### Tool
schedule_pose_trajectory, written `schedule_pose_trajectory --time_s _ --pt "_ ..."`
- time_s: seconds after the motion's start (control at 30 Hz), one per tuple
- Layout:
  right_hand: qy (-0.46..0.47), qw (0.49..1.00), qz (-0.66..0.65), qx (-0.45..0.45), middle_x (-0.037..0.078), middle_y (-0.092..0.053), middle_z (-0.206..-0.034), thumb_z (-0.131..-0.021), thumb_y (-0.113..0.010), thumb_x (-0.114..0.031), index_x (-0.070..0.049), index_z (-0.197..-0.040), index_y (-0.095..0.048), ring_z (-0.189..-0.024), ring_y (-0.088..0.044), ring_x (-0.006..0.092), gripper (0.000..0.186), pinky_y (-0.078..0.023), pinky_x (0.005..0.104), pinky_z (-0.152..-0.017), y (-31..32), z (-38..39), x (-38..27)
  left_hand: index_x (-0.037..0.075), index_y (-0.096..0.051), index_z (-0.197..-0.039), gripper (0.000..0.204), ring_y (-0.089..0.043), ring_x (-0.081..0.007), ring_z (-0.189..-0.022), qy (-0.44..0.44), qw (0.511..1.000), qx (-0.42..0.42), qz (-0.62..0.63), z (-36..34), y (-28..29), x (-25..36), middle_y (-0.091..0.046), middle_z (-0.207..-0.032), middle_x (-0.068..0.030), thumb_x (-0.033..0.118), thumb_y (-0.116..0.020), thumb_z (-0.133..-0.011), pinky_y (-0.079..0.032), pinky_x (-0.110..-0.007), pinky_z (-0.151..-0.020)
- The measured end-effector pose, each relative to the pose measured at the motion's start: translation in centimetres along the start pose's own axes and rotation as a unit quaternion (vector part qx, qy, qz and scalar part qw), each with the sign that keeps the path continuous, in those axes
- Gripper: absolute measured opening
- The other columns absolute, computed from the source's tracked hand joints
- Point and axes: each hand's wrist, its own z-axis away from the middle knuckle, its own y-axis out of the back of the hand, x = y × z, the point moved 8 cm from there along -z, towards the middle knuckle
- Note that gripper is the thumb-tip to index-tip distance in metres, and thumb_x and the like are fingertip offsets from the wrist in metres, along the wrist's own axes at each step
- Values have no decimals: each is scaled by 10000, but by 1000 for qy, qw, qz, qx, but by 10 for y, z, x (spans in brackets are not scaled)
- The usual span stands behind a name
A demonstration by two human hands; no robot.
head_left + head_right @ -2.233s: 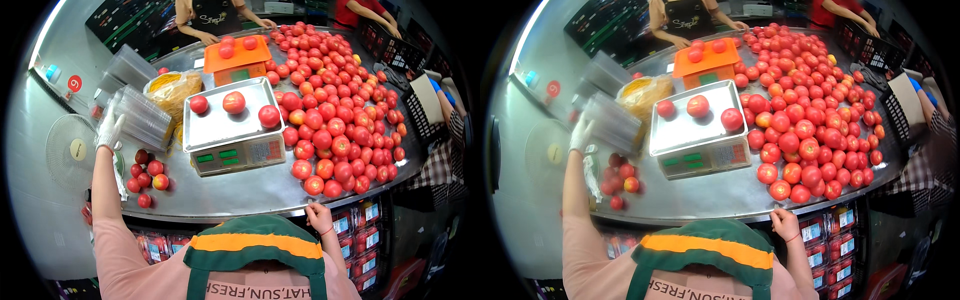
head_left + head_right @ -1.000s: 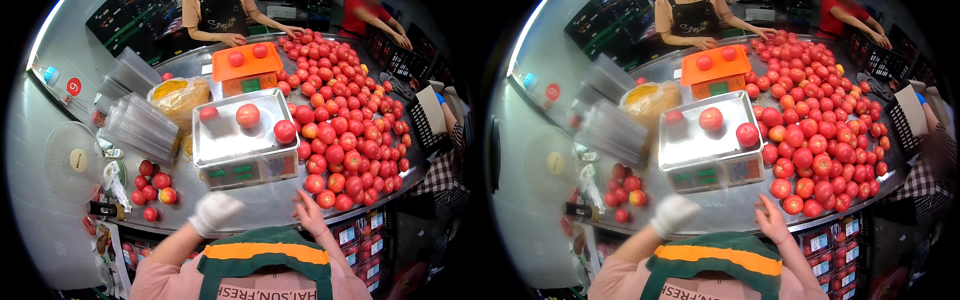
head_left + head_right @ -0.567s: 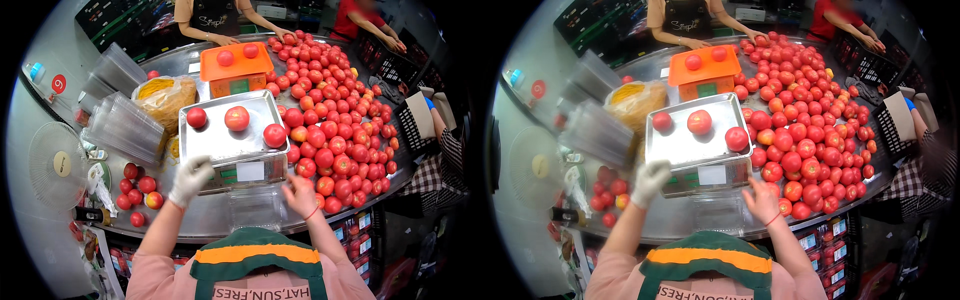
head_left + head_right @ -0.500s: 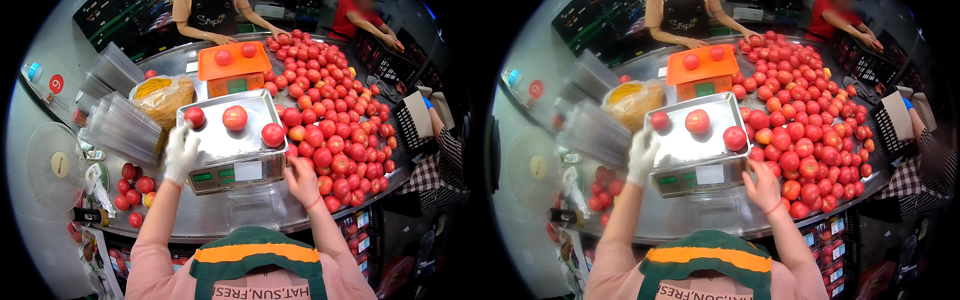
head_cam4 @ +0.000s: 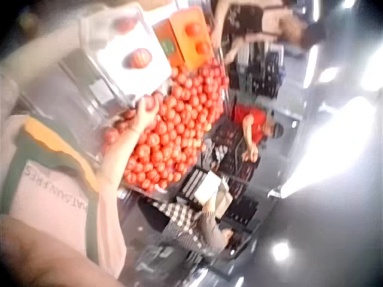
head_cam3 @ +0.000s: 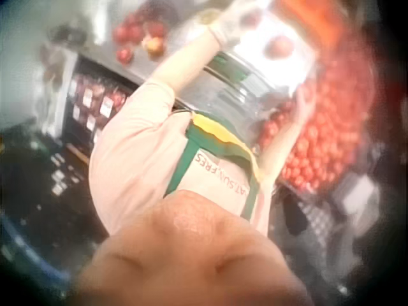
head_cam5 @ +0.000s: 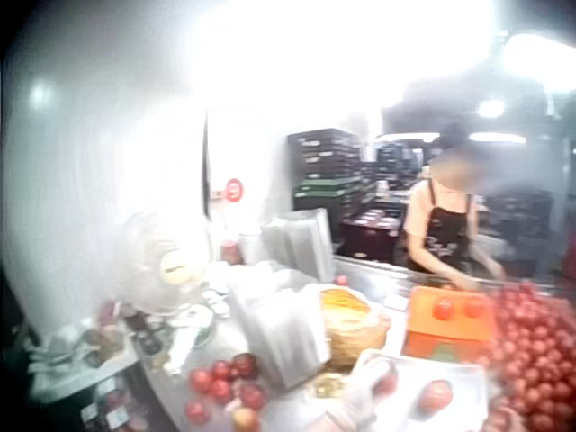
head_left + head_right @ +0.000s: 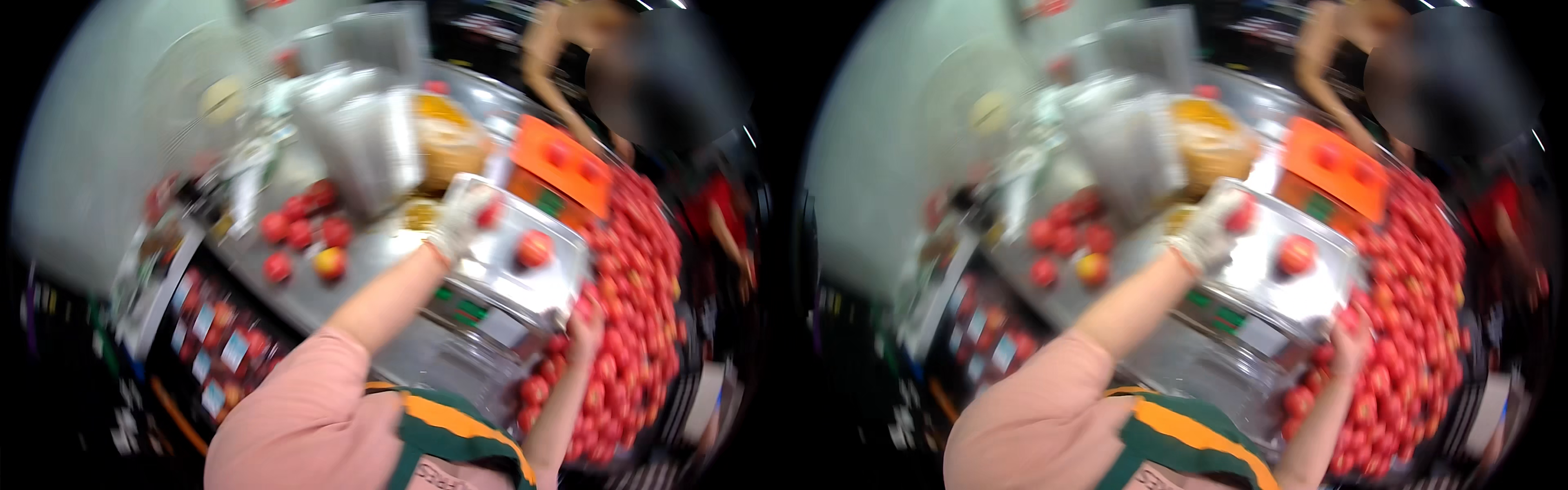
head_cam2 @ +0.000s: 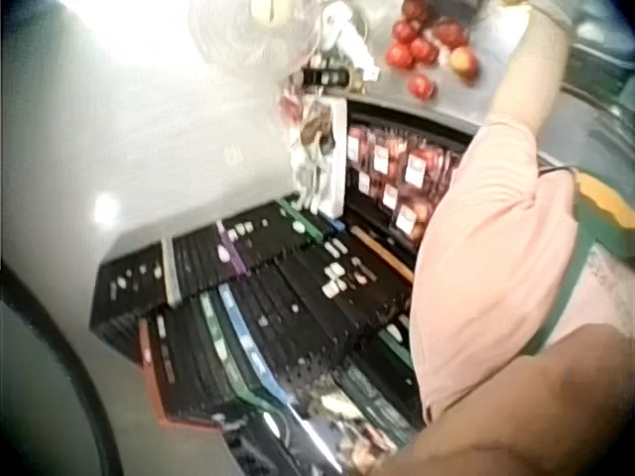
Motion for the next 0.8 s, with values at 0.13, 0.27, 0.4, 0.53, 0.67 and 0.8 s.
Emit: schedule_pose_trajectory --time_s 0.13,0.27,0.4,0.53,0.67,0.8 --pt "-57 899 -434 -23 155 -573 -1054 -870 -531 -366 -1 -1138 -501 -835 -579 231 454 -487 298 -610 55 41 32 95 -409 -1206 395 -529 -332 -1028 197 933 67 294 82 -10 -30 -477 -1140 -140 290 -565 -901 -543 -479 -789" --pt "-141 862 -486 -24 227 -552 -1116 -844 -514 -452 14 -1225 -452 -877 -582 318 606 -515 357 -681 42 82 25 97 -424 -1205 378 -537 -304 -1019 197 948 62 242 135 19 -25 -469 -1150 -128 199 -575 -873 -534 -448 -815" --pt "-179 884 -426 71 171 -594 -1052 -825 -513 -464 -43 -1201 -487 -878 -581 330 565 -507 412 -707 13 106 9 105 -409 -1237 493 -519 -255 -1048 192 976 56 82 165 27 -5 -454 -1144 -113 133 -627 -796 -528 -406 -810" --pt "-124 869 -475 -62 147 -546 -1087 -862 -482 -416 -42 -1216 -453 -926 -558 293 516 -472 301 -508 -3 108 4 111 -378 -1262 588 -495 -238 -1071 218 975 39 -19 169 0 0 -423 -1165 -97 81 -645 -739 -510 -404 -847" --pt "-101 878 -462 -74 149 -541 -1078 -871 -476 -406 -32 -1210 -455 -898 -568 290 506 -472 302 -508 -1 117 8 123 -364 -1278 650 -487 -227 -1076 219 973 9 -75 174 -12 -6 -397 -1198 -74 61 -672 -708 -485 -415 -898" --pt "-110 875 -467 -60 145 -536 -1076 -880 -470 -407 -29 -1202 -462 -881 -574 291 497 -471 300 -506 2 129 9 135 -367 -1273 647 -492 -228 -1077 213 974 -13 -79 177 -15 -8 -414 -1200 -75 70 -680 -711 -500 -410 -874"
